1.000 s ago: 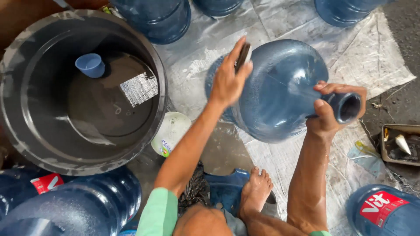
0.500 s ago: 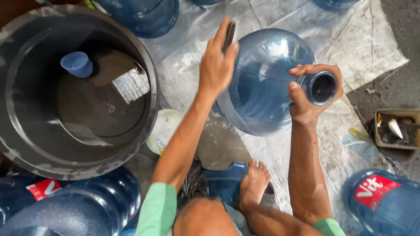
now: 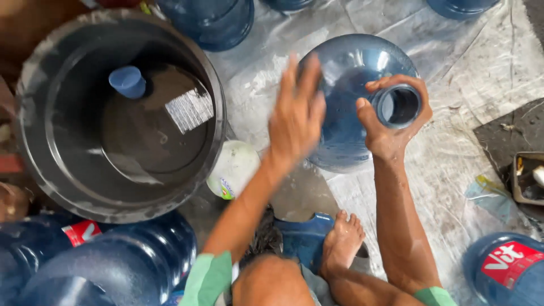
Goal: The person scrubs the exterior of a large blue water jug using a brush and soapy water. They rotate the jug to clean different sides, repeatedly dipping the brush into a bucket of soapy water to maintain lather.
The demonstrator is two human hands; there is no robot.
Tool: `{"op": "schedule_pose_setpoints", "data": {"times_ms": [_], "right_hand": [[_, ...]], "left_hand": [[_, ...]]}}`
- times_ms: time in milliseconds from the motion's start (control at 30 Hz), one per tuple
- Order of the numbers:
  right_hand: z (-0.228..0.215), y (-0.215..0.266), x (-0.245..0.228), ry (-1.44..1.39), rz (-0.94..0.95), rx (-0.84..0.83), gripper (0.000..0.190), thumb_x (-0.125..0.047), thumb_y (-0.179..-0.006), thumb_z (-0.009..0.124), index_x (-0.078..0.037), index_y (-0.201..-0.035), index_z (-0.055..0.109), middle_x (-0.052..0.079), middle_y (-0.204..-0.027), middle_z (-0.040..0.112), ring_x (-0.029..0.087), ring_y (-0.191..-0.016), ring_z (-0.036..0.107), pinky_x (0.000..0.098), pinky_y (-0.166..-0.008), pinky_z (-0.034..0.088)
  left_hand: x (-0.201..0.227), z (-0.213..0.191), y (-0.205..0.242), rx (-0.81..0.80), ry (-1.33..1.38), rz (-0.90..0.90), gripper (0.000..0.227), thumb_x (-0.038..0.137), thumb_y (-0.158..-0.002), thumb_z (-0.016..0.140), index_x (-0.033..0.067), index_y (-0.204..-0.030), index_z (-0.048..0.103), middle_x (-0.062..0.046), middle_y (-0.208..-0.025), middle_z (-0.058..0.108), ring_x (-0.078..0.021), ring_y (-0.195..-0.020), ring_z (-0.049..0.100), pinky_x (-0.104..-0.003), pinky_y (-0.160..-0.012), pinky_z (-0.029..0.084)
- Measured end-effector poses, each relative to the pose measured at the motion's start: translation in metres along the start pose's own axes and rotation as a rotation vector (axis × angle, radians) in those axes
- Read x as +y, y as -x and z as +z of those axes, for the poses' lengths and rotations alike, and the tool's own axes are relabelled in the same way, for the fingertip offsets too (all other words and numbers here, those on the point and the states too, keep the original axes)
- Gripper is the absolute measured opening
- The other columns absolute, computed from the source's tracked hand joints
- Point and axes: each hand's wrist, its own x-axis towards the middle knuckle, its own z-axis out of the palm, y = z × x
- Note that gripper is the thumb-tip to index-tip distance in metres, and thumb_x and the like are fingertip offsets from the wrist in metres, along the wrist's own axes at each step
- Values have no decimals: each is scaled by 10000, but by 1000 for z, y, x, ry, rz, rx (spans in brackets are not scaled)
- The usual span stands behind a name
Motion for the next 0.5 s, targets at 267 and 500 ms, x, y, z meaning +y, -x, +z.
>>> {"op": "schedule_pose_setpoints", "data": {"times_ms": [267,500], "right_hand": [[12,-6,-9,44,52,-110,274,-18,-740,684,-40,-957,519,114,-896,575,235,-853,620,347,-779,505],[2,-1,13,14,26,-77,297,43,-749,773,76,-939,548,187,-834,595,280,-892,649,388,-882,497]], "left_hand": [[-3,-5,11,71,-32,-23,509,309,-1023,386,239,-1489,192,-189,-1551,273,-415,-1375,408,-485,-991,474],[-2,26,78,276,-289,239,468,314,-994,354,227,-1454,368,-192,-1498,322,-425,-1370,365,-522,-1069,369]]}}
